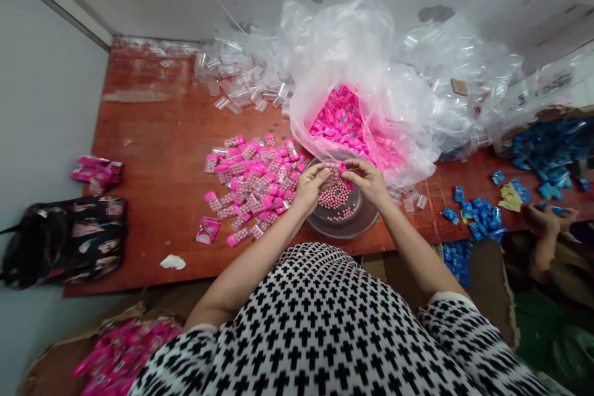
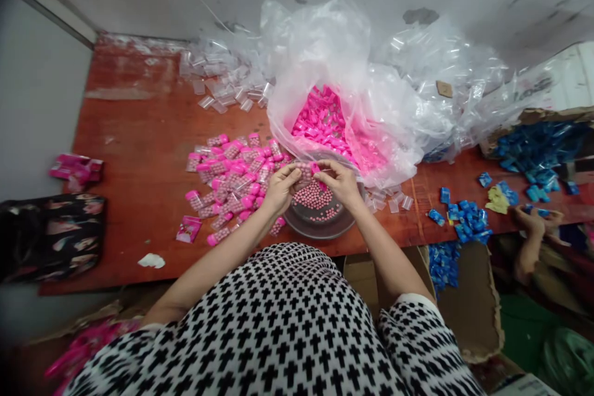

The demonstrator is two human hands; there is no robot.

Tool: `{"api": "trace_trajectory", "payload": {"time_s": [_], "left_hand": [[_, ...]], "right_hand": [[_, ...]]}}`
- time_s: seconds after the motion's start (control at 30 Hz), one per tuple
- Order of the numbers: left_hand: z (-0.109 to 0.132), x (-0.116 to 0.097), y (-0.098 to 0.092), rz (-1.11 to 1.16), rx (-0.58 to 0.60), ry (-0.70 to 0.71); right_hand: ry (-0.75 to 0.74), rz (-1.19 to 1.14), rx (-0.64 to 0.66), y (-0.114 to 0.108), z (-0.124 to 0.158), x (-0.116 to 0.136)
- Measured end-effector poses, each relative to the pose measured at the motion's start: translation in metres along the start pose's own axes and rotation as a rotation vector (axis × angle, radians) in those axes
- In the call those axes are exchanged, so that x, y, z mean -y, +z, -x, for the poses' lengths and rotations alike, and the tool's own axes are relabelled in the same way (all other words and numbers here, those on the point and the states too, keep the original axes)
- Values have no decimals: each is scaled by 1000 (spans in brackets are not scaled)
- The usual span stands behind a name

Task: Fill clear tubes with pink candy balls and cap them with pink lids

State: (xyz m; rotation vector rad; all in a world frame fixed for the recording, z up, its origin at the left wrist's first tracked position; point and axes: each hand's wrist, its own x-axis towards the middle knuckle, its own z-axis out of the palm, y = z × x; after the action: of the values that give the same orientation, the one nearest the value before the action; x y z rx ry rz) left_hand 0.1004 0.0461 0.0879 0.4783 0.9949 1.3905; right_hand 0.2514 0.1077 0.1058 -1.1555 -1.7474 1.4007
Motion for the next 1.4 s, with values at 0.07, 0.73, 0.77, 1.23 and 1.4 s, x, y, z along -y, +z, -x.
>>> {"api": "trace_trajectory", "payload": {"time_s": [0.07, 0.73, 0.77, 1.23, 1.4], "left_hand": [[7, 5, 0, -42, 13, 13], [47, 17, -13, -625, 139, 337], [49, 16, -13, -653, 157, 350], [50, 11, -11, -563, 342, 119], [58, 20, -1, -225, 156, -37]], "right_hand": [[-50, 146, -30, 0, 12, 3], [-531, 706, 178, -10, 72, 35], [-528, 733, 180, -8, 76, 35], [-426, 577, 245, -10, 91, 27], [-129, 152, 97, -9, 102, 21]]}}
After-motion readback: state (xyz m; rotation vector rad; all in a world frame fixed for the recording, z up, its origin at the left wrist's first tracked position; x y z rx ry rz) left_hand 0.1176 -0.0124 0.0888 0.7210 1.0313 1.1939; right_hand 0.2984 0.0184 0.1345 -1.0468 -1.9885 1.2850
